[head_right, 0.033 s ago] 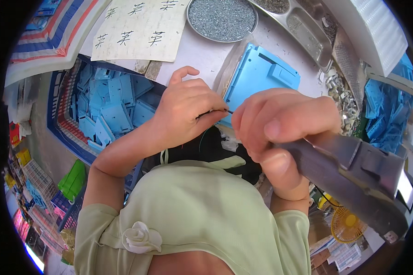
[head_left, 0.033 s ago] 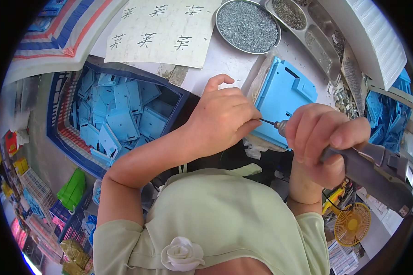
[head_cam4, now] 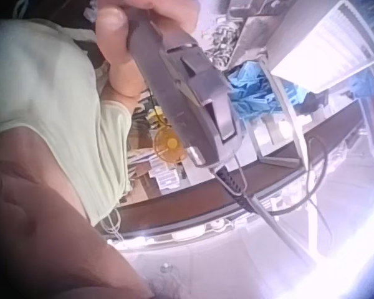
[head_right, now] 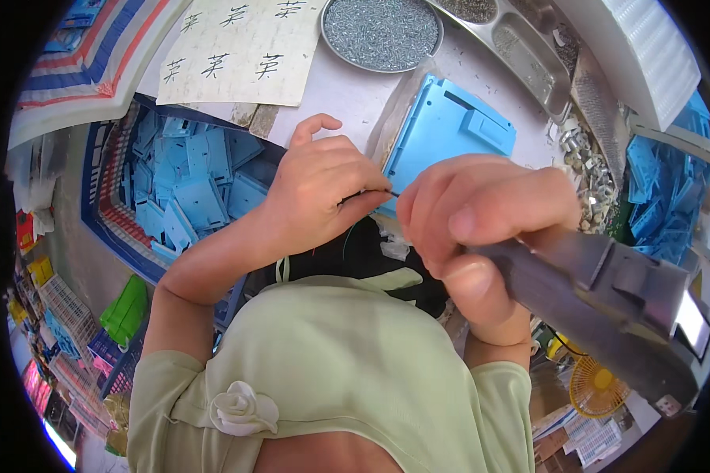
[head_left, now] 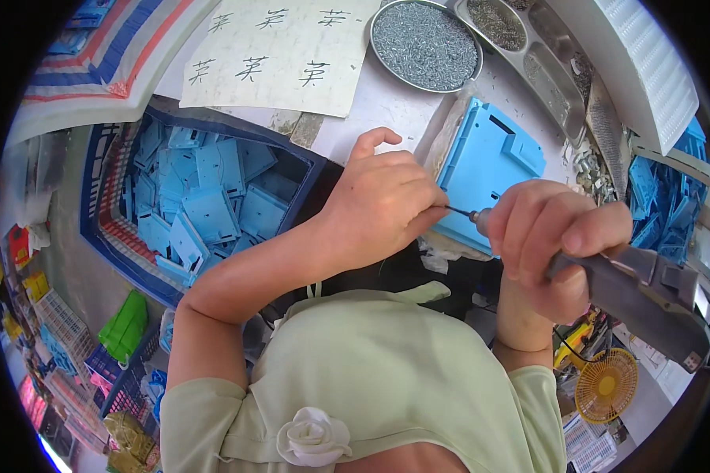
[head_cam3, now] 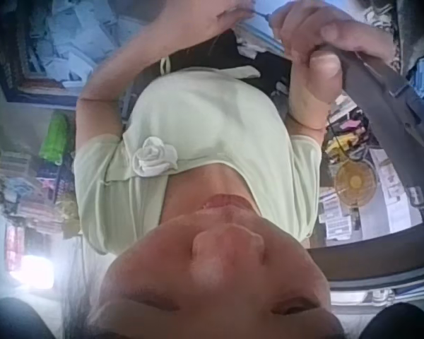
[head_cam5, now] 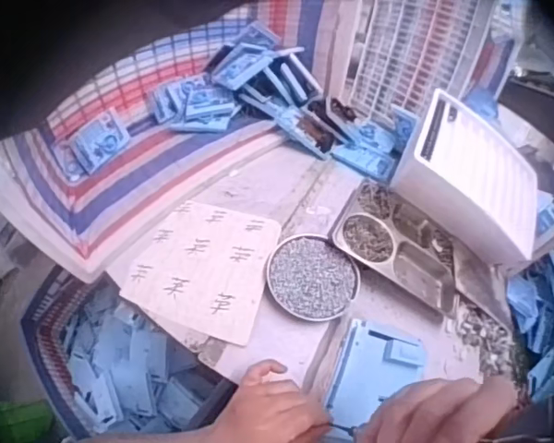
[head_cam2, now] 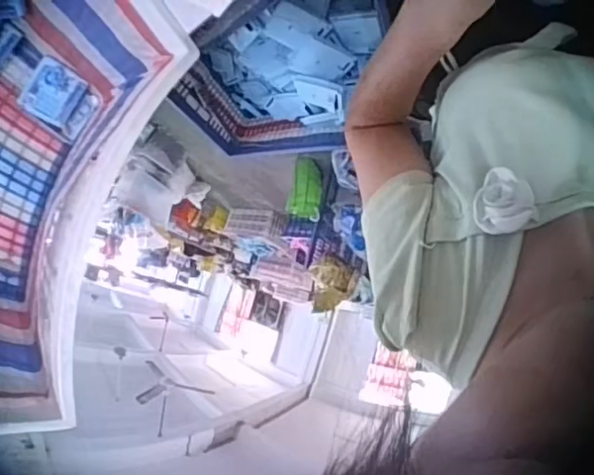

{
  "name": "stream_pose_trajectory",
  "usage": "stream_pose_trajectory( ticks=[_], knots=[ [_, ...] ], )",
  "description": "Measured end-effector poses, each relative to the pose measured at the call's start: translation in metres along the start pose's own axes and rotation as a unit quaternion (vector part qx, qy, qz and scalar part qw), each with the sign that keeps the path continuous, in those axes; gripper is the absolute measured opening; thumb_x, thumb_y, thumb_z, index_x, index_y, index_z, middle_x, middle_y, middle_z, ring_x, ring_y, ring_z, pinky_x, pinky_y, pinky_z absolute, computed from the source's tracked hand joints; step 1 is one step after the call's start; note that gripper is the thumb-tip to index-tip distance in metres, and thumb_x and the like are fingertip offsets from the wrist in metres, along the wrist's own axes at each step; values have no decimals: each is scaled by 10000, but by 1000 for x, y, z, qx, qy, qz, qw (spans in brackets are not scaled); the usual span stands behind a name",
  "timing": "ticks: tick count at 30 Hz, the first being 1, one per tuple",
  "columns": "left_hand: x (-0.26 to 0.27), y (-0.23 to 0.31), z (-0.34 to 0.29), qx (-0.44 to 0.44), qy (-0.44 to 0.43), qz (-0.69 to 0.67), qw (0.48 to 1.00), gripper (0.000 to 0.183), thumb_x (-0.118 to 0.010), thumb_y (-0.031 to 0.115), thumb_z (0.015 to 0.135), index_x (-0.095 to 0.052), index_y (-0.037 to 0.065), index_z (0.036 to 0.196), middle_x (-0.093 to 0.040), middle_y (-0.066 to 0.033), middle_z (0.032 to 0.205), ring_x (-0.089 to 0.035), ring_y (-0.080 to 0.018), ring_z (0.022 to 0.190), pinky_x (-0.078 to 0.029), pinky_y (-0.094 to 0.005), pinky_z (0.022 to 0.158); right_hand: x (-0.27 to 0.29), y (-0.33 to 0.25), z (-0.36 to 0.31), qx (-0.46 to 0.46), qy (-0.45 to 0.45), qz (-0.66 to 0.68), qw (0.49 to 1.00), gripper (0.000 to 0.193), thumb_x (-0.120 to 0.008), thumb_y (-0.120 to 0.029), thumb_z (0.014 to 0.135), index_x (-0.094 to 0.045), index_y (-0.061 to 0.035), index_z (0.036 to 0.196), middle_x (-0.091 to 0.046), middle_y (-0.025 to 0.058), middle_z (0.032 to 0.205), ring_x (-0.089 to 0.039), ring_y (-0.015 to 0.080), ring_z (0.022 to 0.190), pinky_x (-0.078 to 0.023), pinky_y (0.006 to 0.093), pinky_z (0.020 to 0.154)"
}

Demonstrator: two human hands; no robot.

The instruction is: Assemble a small blue plastic electronic device using an electric screwdriver and soldering iron.

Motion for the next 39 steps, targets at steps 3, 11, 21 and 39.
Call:
stream_pose_trajectory(
  ticks=[3,11,21,39],
  knots=[
    [-1,7,-1,-25,5,37,999,233,-846,94,658,-680,145,813,-629,19,741,-609,-183,738,-375,-438,986,0,2,-9,-22,10,19,1000,324,-729,-292,951,-492,-89,1042,-561,32,614,-519,168,496,-482,346,517],
    [-5,14,-13,-30,-32,45,998,441,-877,146,619,-655,129,999,-637,-10,904,-607,-222,879,-326,-501,1026,-5,-1,-20,-42,30,33,998,311,-746,-272,936,-512,-86,1023,-558,35,608,-539,192,507,-506,365,543],
    [23,-12,-13,57,17,35,998,558,-770,116,676,-612,96,1211,-600,-94,1208,-555,-299,1123,-323,-484,1055,-18,27,-40,-38,27,-39,998,220,-760,-15,807,-563,-34,905,-587,58,643,-602,230,554,-531,380,582],
    [-77,36,46,-110,-156,68,979,339,-770,125,753,-743,106,1090,-679,-29,1223,-604,-237,949,-447,-392,831,143,-21,-70,90,247,-37,964,218,-607,-33,911,-517,-12,1109,-539,53,638,-492,126,517,-448,305,512]
  ],
)
Point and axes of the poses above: each hand's wrist, its own z-axis towards the middle knuckle, its own x-axis out of the back of the hand, y = z × x, the point moved 8 cm from there along z, towards the middle knuckle
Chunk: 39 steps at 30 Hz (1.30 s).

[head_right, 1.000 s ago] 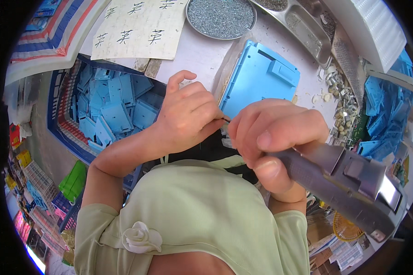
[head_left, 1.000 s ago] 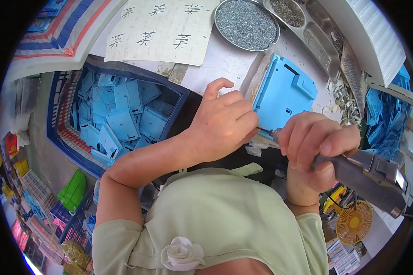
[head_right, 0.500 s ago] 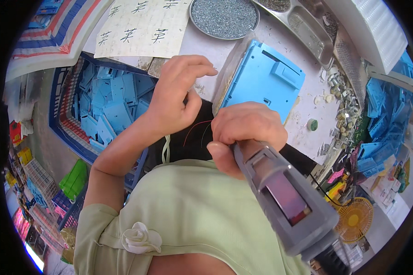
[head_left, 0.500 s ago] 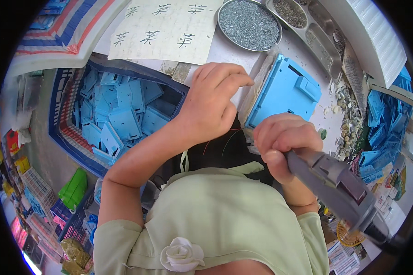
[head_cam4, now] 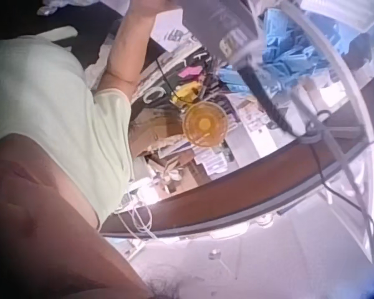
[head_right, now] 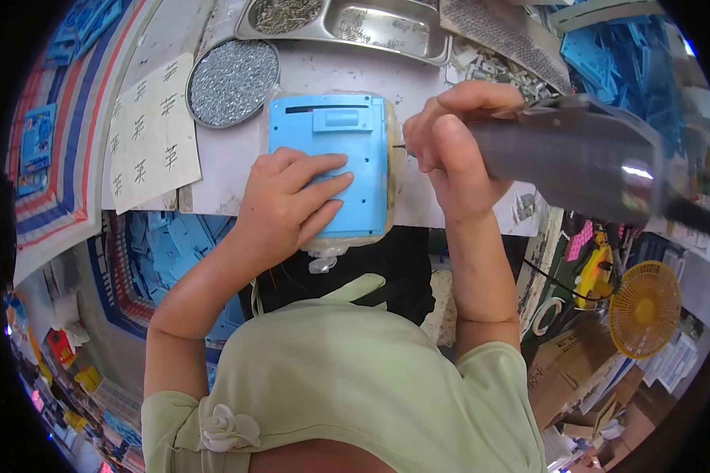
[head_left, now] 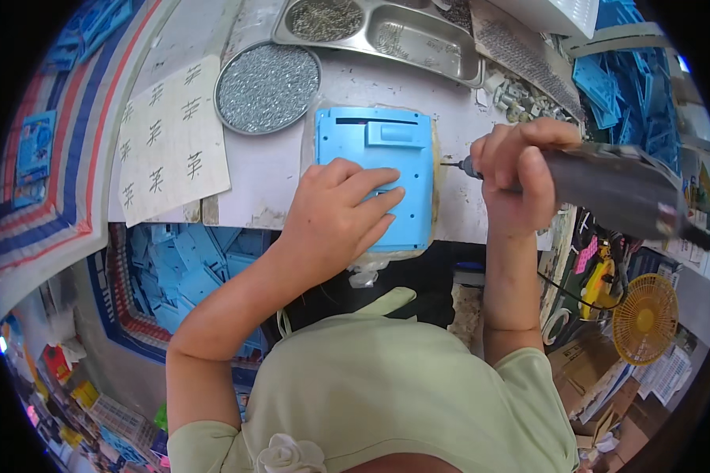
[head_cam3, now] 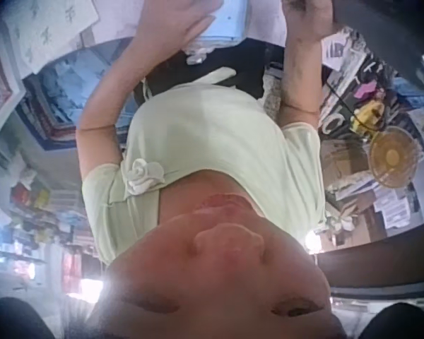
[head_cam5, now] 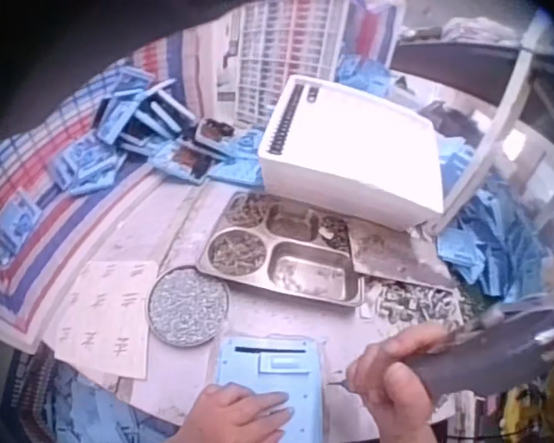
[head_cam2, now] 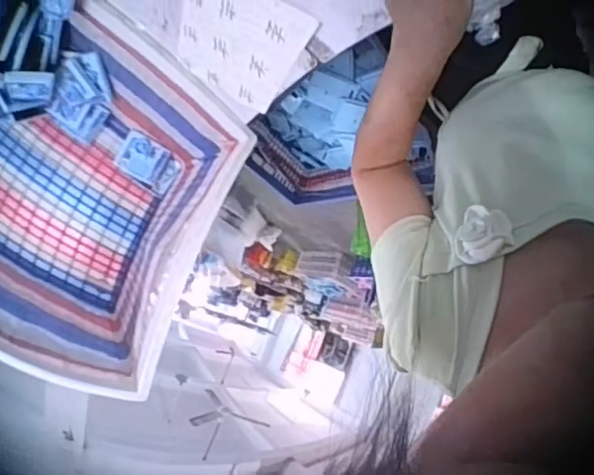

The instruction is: Assemble a small blue plastic electronic device using an electric screwdriver and soldering iron.

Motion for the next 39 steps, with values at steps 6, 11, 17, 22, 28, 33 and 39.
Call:
stream_pose_trajectory(
  ticks=[6,11,17,22,28,33,39],
  knots=[
    [-2,-1,4,15,-17,13,1000,347,-766,106,754,-746,110,1101,-684,-32,1233,-607,-240,957,-443,-391,854,5,23,-7,-31,25,-58,998,182,-648,3,872,-537,-4,1016,-605,85,733,-555,104,554,-463,251,505],
    [-3,0,1,27,-20,-2,999,337,-770,103,759,-742,112,1095,-683,-52,1207,-609,-255,966,-448,-393,870,-7,-6,-36,-62,-22,-22,998,239,-665,-44,901,-502,17,1064,-632,116,787,-575,140,594,-512,295,580],
    [20,-32,39,63,72,-6,995,342,-786,144,773,-688,87,1095,-597,-128,1317,-599,-329,1075,-455,-451,959,-18,-18,-29,-61,-14,-56,996,264,-643,-210,946,-518,-49,1115,-488,21,614,-458,143,532,-426,331,534],
    [68,-5,32,-20,76,109,991,375,-816,126,746,-633,50,1063,-543,-175,1417,-569,-390,1259,-465,-520,1038,-18,-58,12,18,-47,-30,998,349,-536,-232,968,-533,-43,1262,-418,-27,602,-404,114,558,-361,295,550],
    [129,-99,-325,464,324,71,821,310,-665,128,937,-540,-44,1163,-595,-142,1093,-574,-205,1024,-471,-352,951,19,-51,25,-11,-31,-8,999,350,-578,-200,955,-515,-26,1252,-438,-20,640,-396,102,556,-365,287,573],
    [86,-110,-505,709,187,213,646,368,-671,167,955,-555,-71,1211,-638,-230,1169,-632,-298,1113,-480,-402,995,12,-16,42,-29,4,-13,999,359,-600,-176,945,-514,-8,1250,-438,-13,636,-389,91,519,-373,273,529],
    [163,-141,-159,418,253,-123,864,198,-640,133,993,-685,-50,1055,-721,-90,922,-677,-138,843,-540,-283,787,20,-25,59,-61,15,-42,997,506,-700,-241,920,-484,17,1298,-471,0,668,-428,92,536,-394,269,551]
  ],
)
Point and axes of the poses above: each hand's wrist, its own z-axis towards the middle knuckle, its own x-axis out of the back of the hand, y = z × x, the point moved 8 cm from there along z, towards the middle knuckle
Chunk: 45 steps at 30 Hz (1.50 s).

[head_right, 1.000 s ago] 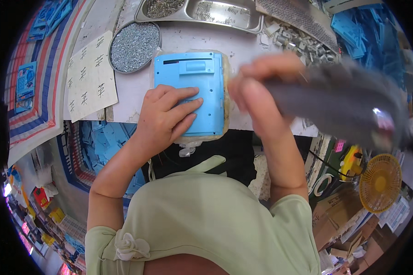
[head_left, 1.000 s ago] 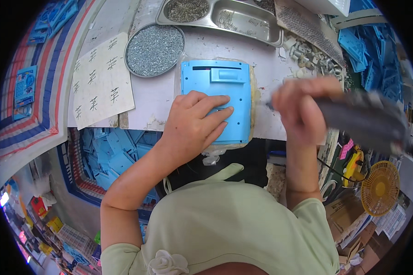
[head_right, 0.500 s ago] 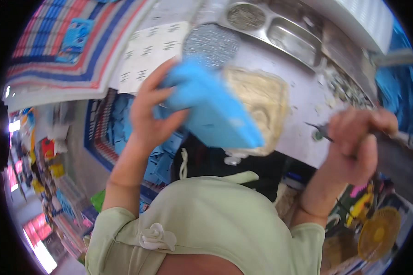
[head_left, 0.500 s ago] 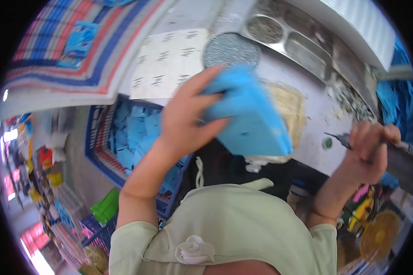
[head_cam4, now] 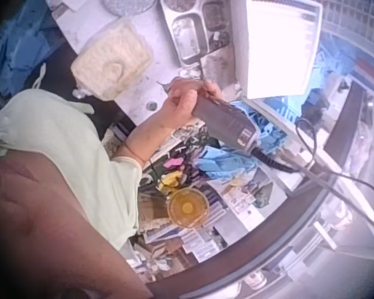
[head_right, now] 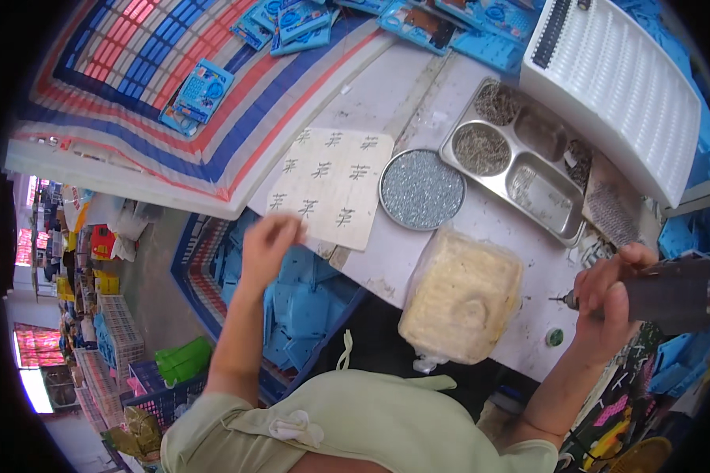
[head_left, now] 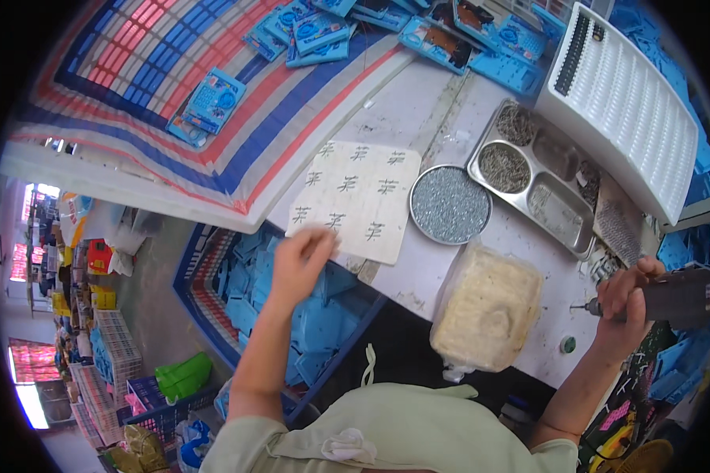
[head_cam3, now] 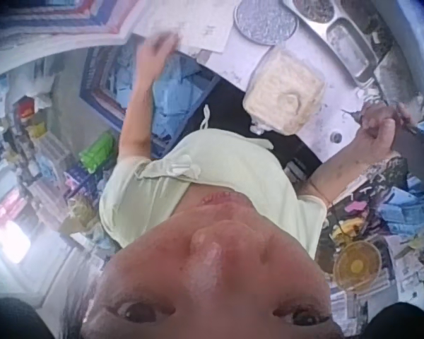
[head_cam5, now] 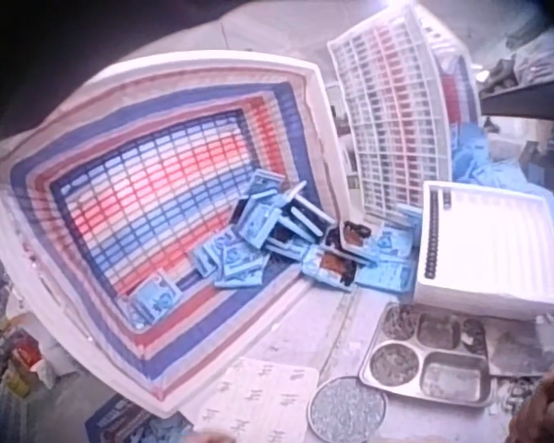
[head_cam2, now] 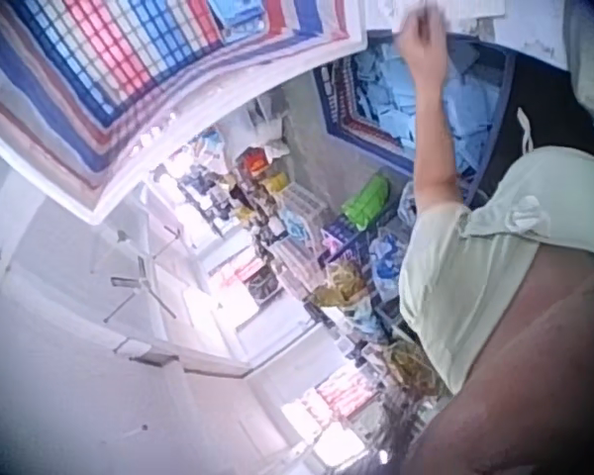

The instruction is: Assemble a small blue plastic electronic device using an electric screwdriver and soldering iron.

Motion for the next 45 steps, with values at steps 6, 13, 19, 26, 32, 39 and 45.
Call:
stream_pose_trajectory(
  ticks=[6,13,19,26,32,39,45],
  knots=[
    [-154,26,305,77,-25,-285,955,394,-700,288,945,-646,-45,1149,-704,-140,952,-693,-238,774,-546,-318,615,-17,4,4,-22,38,-73,996,794,-785,-285,862,-381,41,1463,-575,46,788,-561,126,664,-492,290,699],
    [-194,-24,453,172,112,-215,955,276,-746,216,896,-614,-17,963,-632,-125,718,-548,-160,471,-393,-277,368,-2,-25,-17,59,133,-247,958,815,-748,-222,874,-320,40,1516,-550,190,1294,-555,243,1159,-461,392,1012],
    [-163,2,347,187,31,-465,865,190,-694,150,957,-536,77,881,-504,-10,696,-448,-87,511,-284,-204,373,-27,-14,-66,85,-53,-236,967,439,-685,-61,852,-576,22,1268,-675,152,1032,-634,270,949,-505,396,859],
    [-176,67,53,262,-82,-612,742,287,-675,306,998,-521,125,838,-470,34,686,-398,-71,492,-269,-220,410,-146,110,-32,-75,-62,55,994,660,-768,-207,909,-463,-18,1463,-629,80,1195,-636,159,1004,-532,310,867],
    [-188,109,-119,243,-388,-419,784,270,-622,249,1010,-624,51,1192,-667,-27,911,-598,-104,648,-456,-255,534,-84,147,-101,-305,10,158,939,586,-699,-408,952,-528,-33,1368,-621,54,1169,-630,158,1013,-552,320,864],
    [-137,165,-126,-287,-472,-38,833,304,-831,175,792,-701,87,1051,-666,-71,919,-647,-254,779,-500,-350,685,-23,91,-90,-327,-49,42,943,547,-662,-421,973,-617,33,1276,-686,73,1125,-642,146,993,-539,312,848],
    [-193,106,-113,-442,-333,121,824,256,-821,150,741,-696,122,963,-647,-21,928,-637,-220,904,-443,-417,880,7,117,-85,-365,-121,-257,887,488,-705,-480,926,-726,8,921,-653,5,727,-559,87,646,-448,270,572]
  ],
)
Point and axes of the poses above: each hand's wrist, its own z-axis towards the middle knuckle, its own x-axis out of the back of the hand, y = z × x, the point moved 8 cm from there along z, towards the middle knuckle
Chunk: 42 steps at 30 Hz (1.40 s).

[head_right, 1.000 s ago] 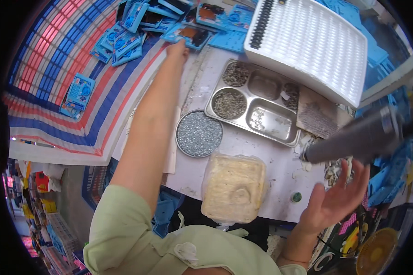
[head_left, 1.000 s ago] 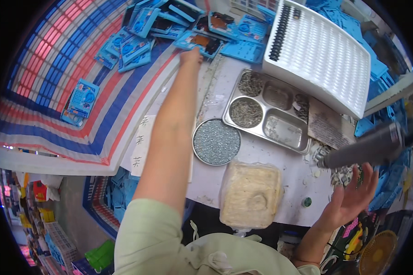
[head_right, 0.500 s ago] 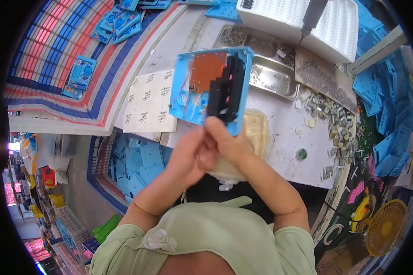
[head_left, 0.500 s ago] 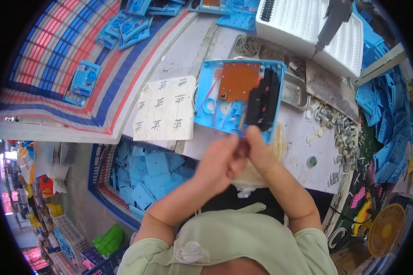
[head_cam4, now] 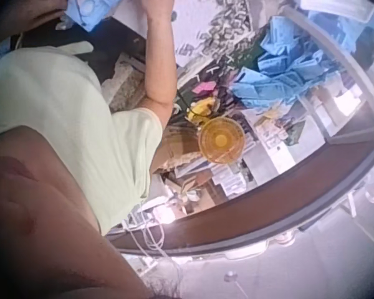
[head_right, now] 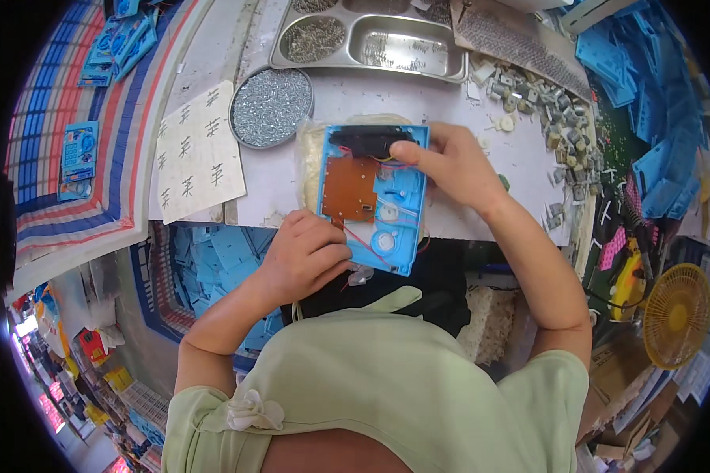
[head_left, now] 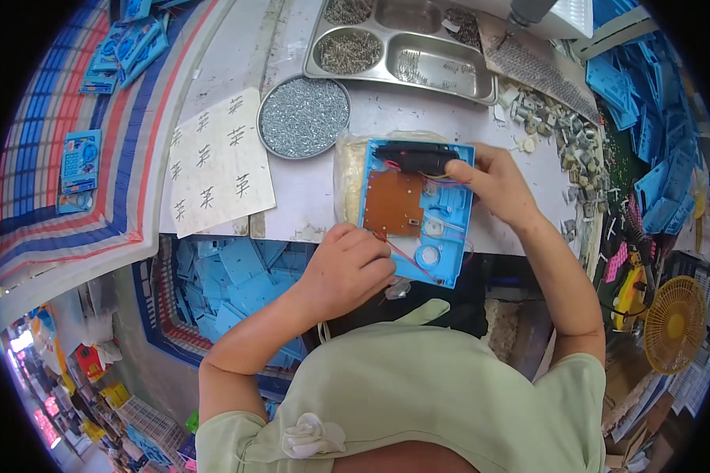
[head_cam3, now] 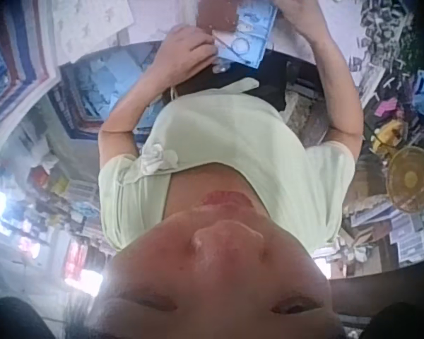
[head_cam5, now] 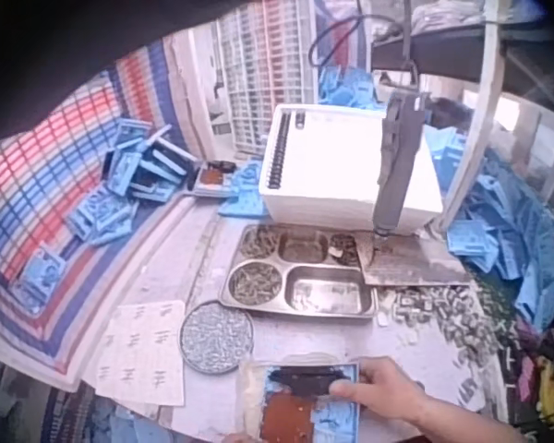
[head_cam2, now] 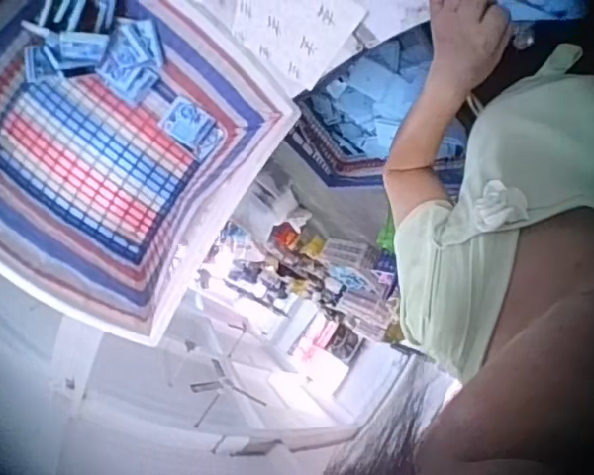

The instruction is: Assemble a small blue plastic electronic device using an electric screwdriver and soldering iron.

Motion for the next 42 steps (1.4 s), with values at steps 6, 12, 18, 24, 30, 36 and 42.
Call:
stream_pose_trajectory(
  ticks=[6,12,18,24,30,36,42],
  knots=[
    [-2,-9,-1,34,-11,29,999,208,-806,164,769,-686,135,936,-606,10,872,-619,-194,840,-424,-394,851,4,-15,10,65,82,-378,920,480,-735,-493,878,-707,-23,784,-592,86,598,-591,207,571,-469,369,566],
    [-2,0,4,29,-56,65,996,178,-786,141,777,-671,142,913,-570,10,823,-609,-179,803,-409,-411,868,8,2,-49,37,86,-135,986,309,-760,-324,864,-726,-20,914,-681,153,859,-649,338,813,-510,398,734],
    [-7,-1,7,20,-85,77,993,182,-775,126,764,-659,136,903,-554,6,794,-609,-183,795,-418,-408,858,-30,-10,-102,169,233,-218,933,210,-789,-80,785,-670,-14,944,-666,145,1095,-598,353,1004,-485,416,861],
    [-8,-4,10,19,-95,66,993,170,-772,130,773,-659,132,899,-561,-4,788,-613,-201,804,-421,-414,849,-31,-25,-103,168,170,-217,947,126,-750,-68,813,-636,-23,844,-659,129,1010,-588,333,984,-476,414,822],
    [-1,-6,15,87,-25,30,995,189,-773,144,782,-669,124,938,-573,-47,868,-611,-227,827,-418,-407,845,-60,-33,-137,88,-123,-203,968,176,-689,-220,895,-649,-56,846,-637,109,778,-658,317,749,-508,443,642],
    [-26,20,6,-96,-54,26,994,263,-795,152,759,-699,104,999,-616,-45,965,-607,-209,867,-420,-390,837,-49,-65,-97,246,34,-301,921,295,-766,-288,805,-723,-88,1017,-652,63,923,-608,291,868,-491,408,759],
    [17,-3,-28,-22,102,33,994,244,-827,90,718,-685,89,917,-556,-37,754,-563,-229,680,-430,-369,622,-99,-52,-84,346,39,-371,861,367,-795,-230,751,-726,-82,1080,-620,36,960,-559,253,981,-397,475,927]
  ],
)
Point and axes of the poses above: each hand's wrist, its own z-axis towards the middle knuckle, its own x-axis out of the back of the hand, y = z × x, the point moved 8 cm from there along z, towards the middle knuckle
